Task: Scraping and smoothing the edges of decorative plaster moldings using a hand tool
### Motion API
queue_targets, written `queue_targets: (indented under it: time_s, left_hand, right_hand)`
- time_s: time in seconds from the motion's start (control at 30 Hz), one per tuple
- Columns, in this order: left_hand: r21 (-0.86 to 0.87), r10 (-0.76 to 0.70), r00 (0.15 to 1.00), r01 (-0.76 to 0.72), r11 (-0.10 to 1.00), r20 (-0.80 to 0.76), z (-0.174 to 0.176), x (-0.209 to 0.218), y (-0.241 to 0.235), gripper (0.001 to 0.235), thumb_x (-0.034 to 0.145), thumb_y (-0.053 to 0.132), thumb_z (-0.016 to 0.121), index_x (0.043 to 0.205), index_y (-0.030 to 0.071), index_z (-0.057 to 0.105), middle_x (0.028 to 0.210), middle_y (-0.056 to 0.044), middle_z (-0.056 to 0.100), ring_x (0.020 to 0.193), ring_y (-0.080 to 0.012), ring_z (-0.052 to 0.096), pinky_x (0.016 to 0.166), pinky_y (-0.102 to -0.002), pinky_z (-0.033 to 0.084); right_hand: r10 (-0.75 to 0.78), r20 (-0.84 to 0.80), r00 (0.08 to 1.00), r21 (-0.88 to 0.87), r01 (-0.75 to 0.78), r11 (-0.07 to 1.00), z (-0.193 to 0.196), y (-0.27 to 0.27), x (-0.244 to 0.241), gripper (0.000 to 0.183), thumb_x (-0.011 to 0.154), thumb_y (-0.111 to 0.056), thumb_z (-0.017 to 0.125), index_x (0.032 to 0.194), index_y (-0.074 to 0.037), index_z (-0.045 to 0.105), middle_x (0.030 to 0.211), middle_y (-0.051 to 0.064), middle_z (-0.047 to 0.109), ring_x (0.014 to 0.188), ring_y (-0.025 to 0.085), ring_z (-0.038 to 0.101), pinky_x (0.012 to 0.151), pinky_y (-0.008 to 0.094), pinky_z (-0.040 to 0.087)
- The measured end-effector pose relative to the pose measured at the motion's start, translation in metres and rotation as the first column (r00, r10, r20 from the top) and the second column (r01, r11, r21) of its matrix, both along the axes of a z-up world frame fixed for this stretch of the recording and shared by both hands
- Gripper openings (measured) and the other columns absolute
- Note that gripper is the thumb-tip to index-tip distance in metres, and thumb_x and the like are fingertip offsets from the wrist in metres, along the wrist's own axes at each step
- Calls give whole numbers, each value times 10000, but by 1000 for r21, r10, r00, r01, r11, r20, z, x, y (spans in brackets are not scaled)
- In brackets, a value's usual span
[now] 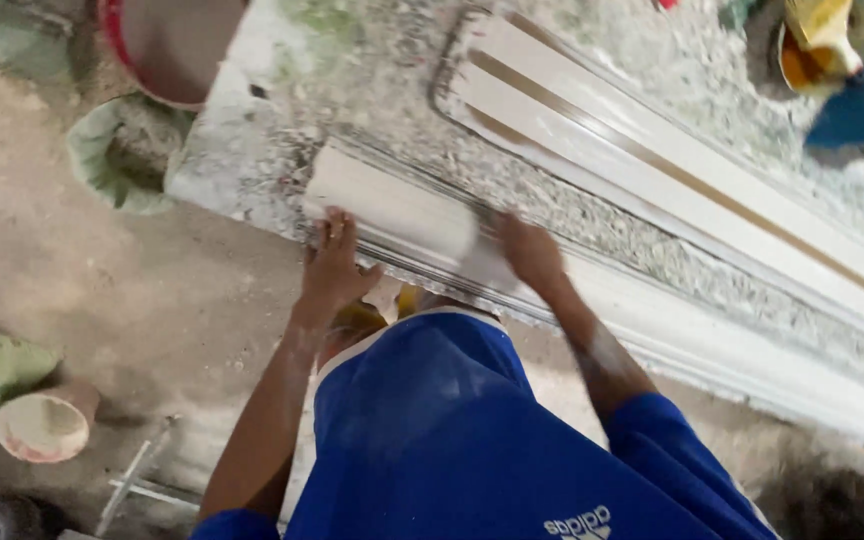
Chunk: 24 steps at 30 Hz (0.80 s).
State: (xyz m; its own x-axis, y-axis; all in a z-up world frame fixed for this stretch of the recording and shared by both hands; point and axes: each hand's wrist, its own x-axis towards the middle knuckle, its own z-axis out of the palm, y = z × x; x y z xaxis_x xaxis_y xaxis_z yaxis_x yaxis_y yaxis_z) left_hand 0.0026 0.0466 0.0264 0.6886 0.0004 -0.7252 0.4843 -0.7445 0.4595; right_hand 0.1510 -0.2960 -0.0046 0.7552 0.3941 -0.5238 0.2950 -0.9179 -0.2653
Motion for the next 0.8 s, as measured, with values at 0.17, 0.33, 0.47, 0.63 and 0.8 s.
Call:
queue_targets:
  time_s: [0.17, 0.33, 0.47, 0.63, 0.8]
  left_hand:
    - [-21, -44, 999, 43, 999, -28, 17, 6, 10, 1103, 885, 635, 536, 1675, 90, -7, 1727, -214, -72, 1578, -464, -22, 1223, -702, 110]
    - [-40, -66, 998, 66, 997, 12, 23, 13, 11, 1088, 930, 721, 479, 1661, 46, 38, 1709, -252, -59, 1562, -495, 19, 1206, -713, 168]
    - [48, -109, 993, 111, 993, -43, 11, 7, 9, 1163, 861, 697, 565, 1655, 25, 44, 1705, -285, -37, 1559, -515, 41, 1199, -713, 192]
    - [92, -129, 989, 136, 986, -78, 30, 19, 3, 1144, 868, 703, 546, 1668, 51, 54, 1711, -263, -42, 1561, -500, 65, 1189, -699, 220]
    - [71, -101, 987, 111, 991, -123, 31, 24, 3, 1162, 869, 739, 519, 1675, 75, 8, 1712, -239, -106, 1572, -468, 23, 1213, -676, 187]
  right_hand:
    - [-145, 76, 986, -159, 156, 975, -8, -235, -26, 365, 1081, -355, 414, 1386, -183, 516, 775, 287, 712, 783, 513, 722, 717, 639, 558]
    - [-298, 48, 953, -364, 294, 884, 26, -306, -30, 354, 1041, -425, 441, 1281, -202, 574, 847, 302, 739, 864, 522, 725, 769, 639, 544]
    - [-504, -213, 837, -144, 483, 864, 16, -151, -21, 617, 1112, -564, 338, 1396, -93, 617, 1267, 326, 661, 1217, 516, 603, 1041, 615, 452]
    - [7, -51, 999, 106, -1, 994, 30, -72, -13, 439, 985, -276, 456, 1414, -202, 517, 1024, 193, 722, 934, 453, 719, 795, 593, 595]
    - [53, 136, 989, -45, -47, 998, 13, -270, -36, 480, 993, -92, 543, 1463, 5, 515, 1075, 304, 686, 970, 506, 679, 865, 611, 563]
